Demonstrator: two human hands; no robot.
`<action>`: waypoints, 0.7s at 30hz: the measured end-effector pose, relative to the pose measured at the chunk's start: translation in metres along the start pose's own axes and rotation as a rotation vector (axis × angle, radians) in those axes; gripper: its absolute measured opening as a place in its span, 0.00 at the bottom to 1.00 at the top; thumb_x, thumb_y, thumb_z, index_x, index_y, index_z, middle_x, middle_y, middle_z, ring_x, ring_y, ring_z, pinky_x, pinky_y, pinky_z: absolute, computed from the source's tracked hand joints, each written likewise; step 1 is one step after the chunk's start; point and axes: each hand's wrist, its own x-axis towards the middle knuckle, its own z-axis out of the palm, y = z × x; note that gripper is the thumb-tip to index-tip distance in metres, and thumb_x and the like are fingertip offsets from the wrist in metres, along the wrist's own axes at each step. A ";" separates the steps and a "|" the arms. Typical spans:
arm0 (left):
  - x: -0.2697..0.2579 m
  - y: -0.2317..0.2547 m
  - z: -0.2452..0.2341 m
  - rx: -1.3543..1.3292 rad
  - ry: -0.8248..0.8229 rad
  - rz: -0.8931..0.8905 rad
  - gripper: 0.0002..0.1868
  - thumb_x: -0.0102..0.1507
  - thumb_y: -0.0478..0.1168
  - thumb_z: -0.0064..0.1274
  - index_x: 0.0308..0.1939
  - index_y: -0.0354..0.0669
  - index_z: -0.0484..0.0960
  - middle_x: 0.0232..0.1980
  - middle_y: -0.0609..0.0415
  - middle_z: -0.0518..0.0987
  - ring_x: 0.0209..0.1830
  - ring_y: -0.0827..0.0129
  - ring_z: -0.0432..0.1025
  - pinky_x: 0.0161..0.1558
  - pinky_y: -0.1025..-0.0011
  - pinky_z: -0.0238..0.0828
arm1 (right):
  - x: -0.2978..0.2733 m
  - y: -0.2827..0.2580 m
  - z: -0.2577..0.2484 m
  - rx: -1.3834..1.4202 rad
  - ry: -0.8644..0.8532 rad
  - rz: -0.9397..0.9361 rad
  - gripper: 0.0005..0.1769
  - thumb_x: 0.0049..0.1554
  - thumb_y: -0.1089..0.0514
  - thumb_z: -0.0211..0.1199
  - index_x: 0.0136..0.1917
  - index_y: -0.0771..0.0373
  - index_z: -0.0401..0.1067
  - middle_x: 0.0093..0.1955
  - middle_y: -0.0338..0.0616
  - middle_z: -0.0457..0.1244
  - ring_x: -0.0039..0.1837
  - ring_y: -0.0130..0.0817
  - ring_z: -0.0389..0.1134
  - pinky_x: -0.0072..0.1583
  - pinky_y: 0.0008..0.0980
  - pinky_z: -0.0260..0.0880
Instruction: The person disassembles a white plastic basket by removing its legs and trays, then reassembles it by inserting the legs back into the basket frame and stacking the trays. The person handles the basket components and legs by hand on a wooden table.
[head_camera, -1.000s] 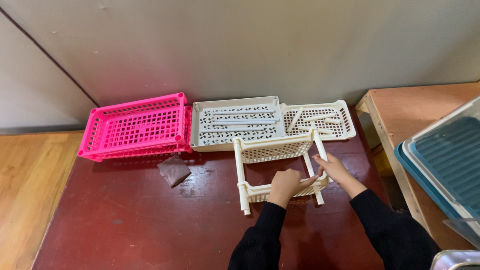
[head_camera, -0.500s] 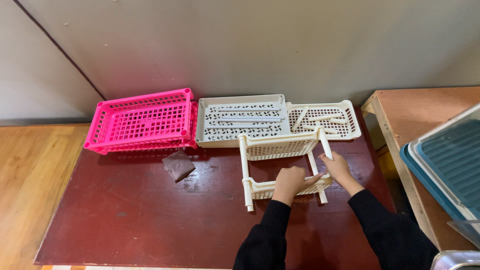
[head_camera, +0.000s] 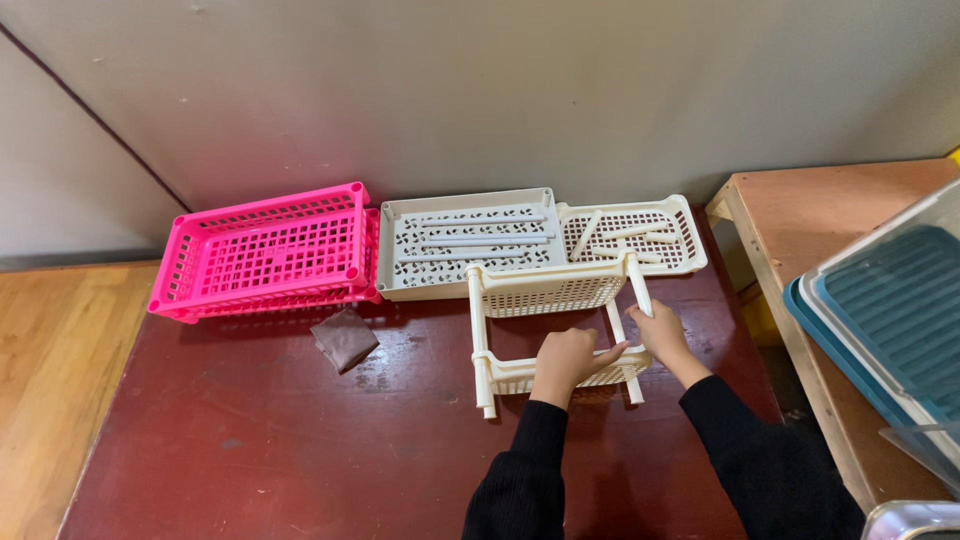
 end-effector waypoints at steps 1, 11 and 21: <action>0.000 -0.001 0.001 0.030 -0.004 0.019 0.37 0.64 0.70 0.49 0.18 0.41 0.77 0.16 0.48 0.74 0.13 0.58 0.70 0.20 0.63 0.69 | -0.001 -0.001 0.000 0.005 0.007 0.010 0.14 0.61 0.53 0.56 0.52 0.61 0.77 0.35 0.47 0.67 0.34 0.38 0.68 0.41 0.40 0.68; -0.016 0.001 -0.011 -0.002 0.322 0.094 0.25 0.70 0.54 0.54 0.23 0.44 0.78 0.22 0.54 0.77 0.22 0.65 0.72 0.28 0.67 0.69 | -0.008 -0.012 0.001 0.012 0.092 0.014 0.15 0.59 0.54 0.57 0.55 0.62 0.76 0.38 0.49 0.69 0.37 0.41 0.71 0.44 0.42 0.70; -0.092 -0.038 -0.082 0.547 0.309 -0.942 0.27 0.71 0.60 0.41 0.43 0.40 0.81 0.37 0.47 0.80 0.26 0.57 0.73 0.26 0.63 0.73 | -0.009 -0.017 0.000 -0.044 0.108 0.014 0.14 0.59 0.55 0.56 0.54 0.62 0.77 0.35 0.49 0.68 0.35 0.40 0.70 0.43 0.42 0.70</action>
